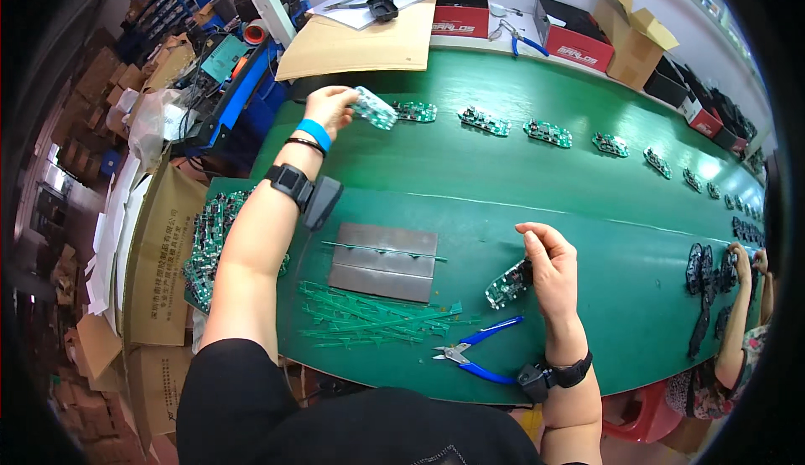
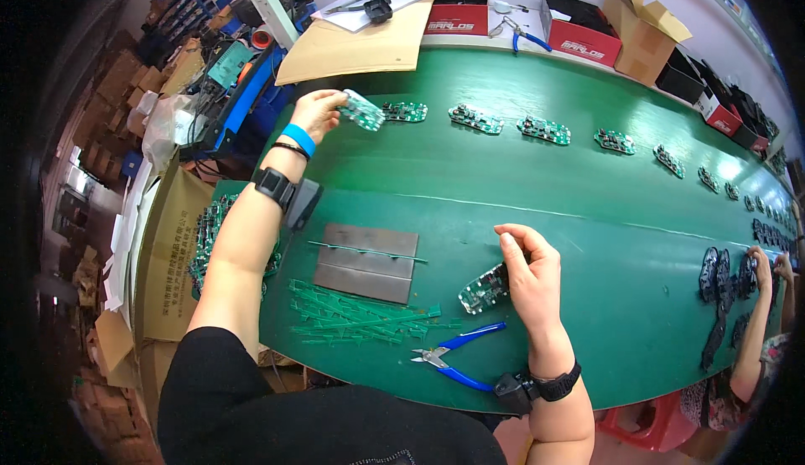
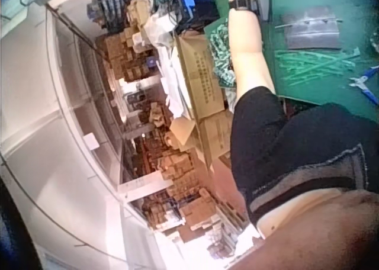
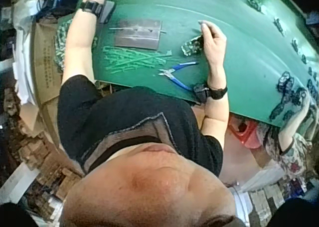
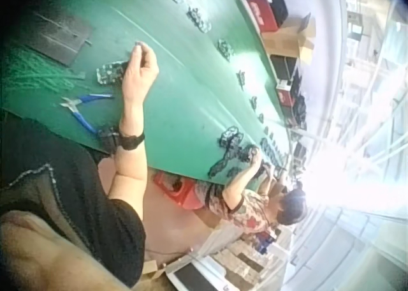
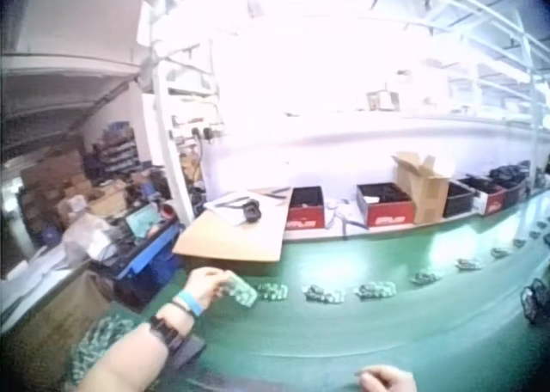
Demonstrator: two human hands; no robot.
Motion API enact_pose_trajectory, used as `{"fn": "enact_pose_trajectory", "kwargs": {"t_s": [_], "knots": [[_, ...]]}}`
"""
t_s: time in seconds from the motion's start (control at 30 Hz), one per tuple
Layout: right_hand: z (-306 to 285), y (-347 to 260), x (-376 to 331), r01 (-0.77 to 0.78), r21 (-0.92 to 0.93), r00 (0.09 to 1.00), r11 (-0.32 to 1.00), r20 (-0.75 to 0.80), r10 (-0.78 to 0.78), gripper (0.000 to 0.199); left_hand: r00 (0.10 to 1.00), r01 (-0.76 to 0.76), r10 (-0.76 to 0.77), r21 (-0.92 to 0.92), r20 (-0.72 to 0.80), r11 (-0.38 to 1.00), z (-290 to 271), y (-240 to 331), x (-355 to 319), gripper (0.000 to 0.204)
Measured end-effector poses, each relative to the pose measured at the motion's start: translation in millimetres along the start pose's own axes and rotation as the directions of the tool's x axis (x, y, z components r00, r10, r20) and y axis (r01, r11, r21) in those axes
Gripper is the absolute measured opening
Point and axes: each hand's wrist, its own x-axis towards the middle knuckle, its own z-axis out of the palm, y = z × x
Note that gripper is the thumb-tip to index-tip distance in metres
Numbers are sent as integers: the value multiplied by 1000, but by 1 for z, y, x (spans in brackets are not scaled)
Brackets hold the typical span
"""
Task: The person uses blue-handled pliers to trim excess green material from the edges of circuit boards. They repeatedly pick up boards from a pile, clip the edges, and place the finished pieces onto a separate stack on the table.
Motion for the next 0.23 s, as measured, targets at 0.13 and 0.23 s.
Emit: {"fn": "enact_pose_trajectory", "kwargs": {"t_s": [0.13, 0.23], "knots": [[-1, 4, -1, -15, -22, 998, 1000, 56, 16, 17, 947, 167, -212, -192, -242, 967, -24, -25, 33, 11], [-2, 8, 0, -18, -23, 996, 1000, 81, 20, 19, 914, 218, -223, -55, -340, 974, -22, -39, 35, 17]]}}
